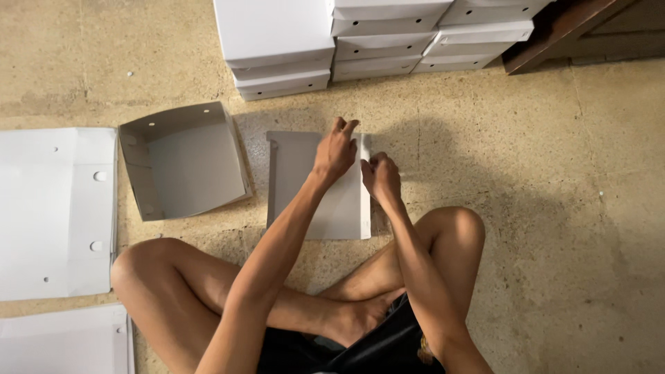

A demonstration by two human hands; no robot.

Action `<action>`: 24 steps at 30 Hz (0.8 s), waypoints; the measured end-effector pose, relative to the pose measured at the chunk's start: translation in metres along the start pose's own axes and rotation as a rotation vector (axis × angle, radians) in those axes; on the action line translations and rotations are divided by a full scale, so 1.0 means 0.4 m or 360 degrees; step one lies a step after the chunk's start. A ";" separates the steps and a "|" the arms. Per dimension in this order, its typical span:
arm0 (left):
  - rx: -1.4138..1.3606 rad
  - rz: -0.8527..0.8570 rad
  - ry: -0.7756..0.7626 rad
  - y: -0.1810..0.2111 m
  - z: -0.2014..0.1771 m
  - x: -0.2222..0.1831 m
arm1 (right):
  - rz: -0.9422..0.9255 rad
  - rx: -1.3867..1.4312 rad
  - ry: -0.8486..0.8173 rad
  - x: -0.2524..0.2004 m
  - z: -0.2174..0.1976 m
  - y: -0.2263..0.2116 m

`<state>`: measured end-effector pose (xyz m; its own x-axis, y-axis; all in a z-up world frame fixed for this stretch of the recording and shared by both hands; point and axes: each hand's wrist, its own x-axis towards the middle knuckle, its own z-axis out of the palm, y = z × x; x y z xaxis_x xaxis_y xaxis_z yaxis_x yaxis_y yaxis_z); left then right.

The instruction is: The person folds white cardboard flats into boxes by hand, tucking the tabs to secure the sides and stacking the completed boxes.

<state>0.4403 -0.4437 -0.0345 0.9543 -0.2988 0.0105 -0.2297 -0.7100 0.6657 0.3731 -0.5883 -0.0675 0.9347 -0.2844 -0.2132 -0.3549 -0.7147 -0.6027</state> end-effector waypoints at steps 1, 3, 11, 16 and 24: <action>0.0008 0.0007 0.0000 -0.021 0.033 0.028 | 0.0000 0.0008 0.0006 -0.001 -0.009 -0.022; 0.0109 -0.0034 -0.0314 -0.063 0.105 0.083 | -0.0101 0.0237 0.0073 -0.006 -0.025 -0.059; -0.0552 0.0285 -0.0077 -0.102 0.031 0.048 | 0.0131 0.0497 0.0001 -0.014 -0.082 -0.109; -0.0624 0.0349 -0.0037 -0.067 -0.018 -0.018 | 0.0219 0.0548 -0.0048 -0.014 -0.081 -0.112; -0.0715 -0.0256 0.0041 -0.017 -0.040 -0.085 | 0.0247 0.0667 -0.0170 -0.038 -0.089 -0.146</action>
<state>0.4123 -0.4185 -0.0275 0.9767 -0.1876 -0.1044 0.0215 -0.3983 0.9170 0.3790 -0.5650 -0.0019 0.8756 -0.2847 -0.3902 -0.4730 -0.3423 -0.8118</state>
